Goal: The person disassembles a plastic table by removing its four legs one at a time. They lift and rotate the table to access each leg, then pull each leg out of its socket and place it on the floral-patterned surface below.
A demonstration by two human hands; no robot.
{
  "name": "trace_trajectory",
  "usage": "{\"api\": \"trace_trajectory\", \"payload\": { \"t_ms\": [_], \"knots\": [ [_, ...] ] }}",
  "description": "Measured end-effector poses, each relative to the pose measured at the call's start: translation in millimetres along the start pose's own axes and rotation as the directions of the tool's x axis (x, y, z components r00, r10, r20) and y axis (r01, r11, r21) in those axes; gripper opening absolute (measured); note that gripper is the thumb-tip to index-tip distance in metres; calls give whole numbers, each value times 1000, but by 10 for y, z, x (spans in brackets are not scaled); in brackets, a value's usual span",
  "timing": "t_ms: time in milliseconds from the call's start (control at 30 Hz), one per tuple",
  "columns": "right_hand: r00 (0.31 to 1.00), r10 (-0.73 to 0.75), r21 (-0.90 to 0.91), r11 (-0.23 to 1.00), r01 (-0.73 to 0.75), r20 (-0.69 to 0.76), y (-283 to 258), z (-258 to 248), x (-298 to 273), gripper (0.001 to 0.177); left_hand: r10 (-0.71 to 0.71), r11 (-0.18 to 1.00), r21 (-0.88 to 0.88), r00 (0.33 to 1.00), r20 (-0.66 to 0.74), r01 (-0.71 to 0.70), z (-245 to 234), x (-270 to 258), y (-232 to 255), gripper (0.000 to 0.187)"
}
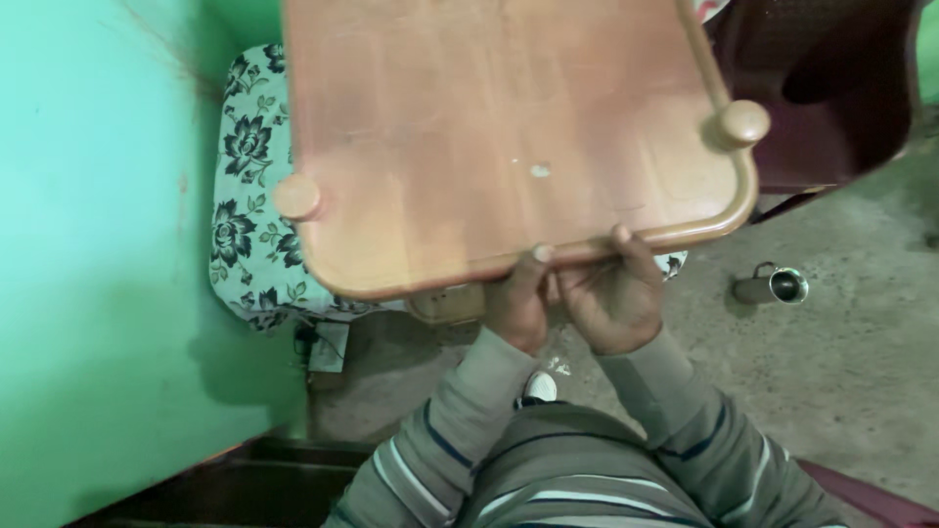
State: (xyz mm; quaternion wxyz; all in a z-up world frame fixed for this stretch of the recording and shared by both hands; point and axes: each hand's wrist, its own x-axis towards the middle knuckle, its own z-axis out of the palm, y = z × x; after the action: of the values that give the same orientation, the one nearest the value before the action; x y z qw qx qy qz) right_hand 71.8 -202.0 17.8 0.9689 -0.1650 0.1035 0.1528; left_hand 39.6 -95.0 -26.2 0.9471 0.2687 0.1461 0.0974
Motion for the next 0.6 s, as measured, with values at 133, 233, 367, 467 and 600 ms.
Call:
{"api": "trace_trajectory", "payload": {
  "t_ms": [133, 233, 367, 467, 600],
  "knots": [
    [974, 152, -110, 985, -135, 166, -44, 79, -102, 58, 23, 992, -122, 999, 29, -19, -37, 78, -55, 40],
    [945, 169, -82, 985, -152, 281, -98, 131, -111, 62, 69, 995, -68, 998, -14, -70, -16, 13, -17, 41],
    [982, 114, -141, 986, -93, 151, -280, 109, -180, 70, 122, 978, -166, 992, -37, -126, 55, 66, -12, 48],
    [982, 102, -173, 982, -73, 162, -454, 85, -192, 73, 136, 971, -189, 989, -59, -145, 49, 72, -32, 48],
    [989, 62, -240, 970, -28, 134, -674, 118, -126, 84, 160, 971, -175, 987, -28, -162, 17, 77, -62, 47]
  ]
}}
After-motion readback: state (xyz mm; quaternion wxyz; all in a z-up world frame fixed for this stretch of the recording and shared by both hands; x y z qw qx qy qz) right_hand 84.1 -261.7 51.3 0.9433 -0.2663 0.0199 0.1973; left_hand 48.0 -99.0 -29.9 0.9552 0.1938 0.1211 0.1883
